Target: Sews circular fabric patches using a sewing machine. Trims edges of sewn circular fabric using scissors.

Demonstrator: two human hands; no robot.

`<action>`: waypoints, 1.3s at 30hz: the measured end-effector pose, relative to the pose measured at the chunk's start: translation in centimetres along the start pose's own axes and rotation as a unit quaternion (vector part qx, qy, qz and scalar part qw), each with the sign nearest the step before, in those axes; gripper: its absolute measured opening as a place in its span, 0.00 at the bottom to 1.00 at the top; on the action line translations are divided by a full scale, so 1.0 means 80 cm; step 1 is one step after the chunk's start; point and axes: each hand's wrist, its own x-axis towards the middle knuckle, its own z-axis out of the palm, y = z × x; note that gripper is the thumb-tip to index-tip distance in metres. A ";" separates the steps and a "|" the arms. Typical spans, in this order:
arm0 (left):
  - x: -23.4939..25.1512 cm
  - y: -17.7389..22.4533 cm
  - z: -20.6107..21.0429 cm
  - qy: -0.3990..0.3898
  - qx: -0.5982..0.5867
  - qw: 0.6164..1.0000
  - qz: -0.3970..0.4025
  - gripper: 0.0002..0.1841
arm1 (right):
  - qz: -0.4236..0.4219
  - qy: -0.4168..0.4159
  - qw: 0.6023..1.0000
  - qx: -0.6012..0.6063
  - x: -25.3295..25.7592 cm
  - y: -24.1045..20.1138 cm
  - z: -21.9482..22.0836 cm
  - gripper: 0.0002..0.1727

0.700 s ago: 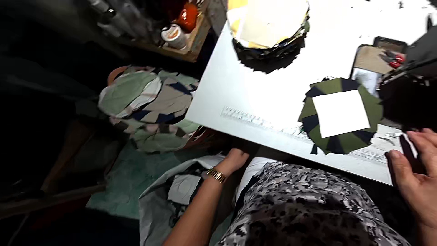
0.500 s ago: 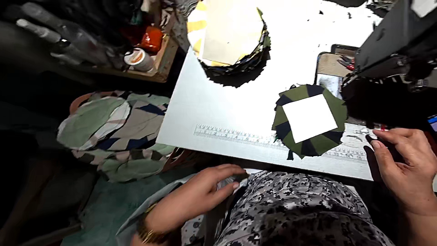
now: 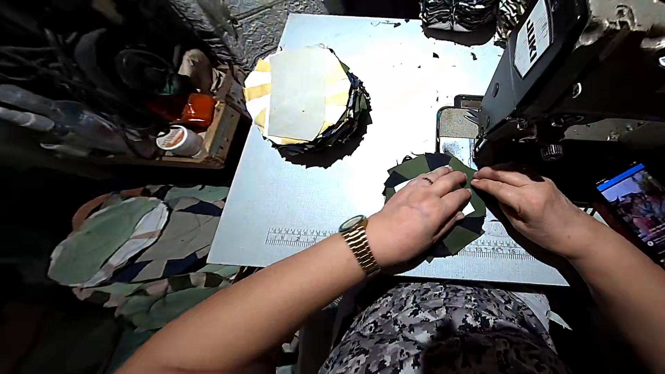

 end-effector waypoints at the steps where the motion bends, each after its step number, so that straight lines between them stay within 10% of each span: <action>1: 0.003 -0.003 0.008 -0.005 0.007 1.000 0.001 0.23 | -0.003 -0.009 1.000 -0.008 -0.003 0.003 0.002 0.19; 18: 0.052 -0.091 -0.006 -0.034 -0.008 0.989 0.147 0.24 | 0.030 0.017 0.998 -0.060 0.005 0.020 0.016 0.17; 39: 0.054 -0.071 -0.006 0.003 -0.017 0.992 0.128 0.20 | 0.047 0.053 0.997 -0.032 0.005 0.015 0.019 0.16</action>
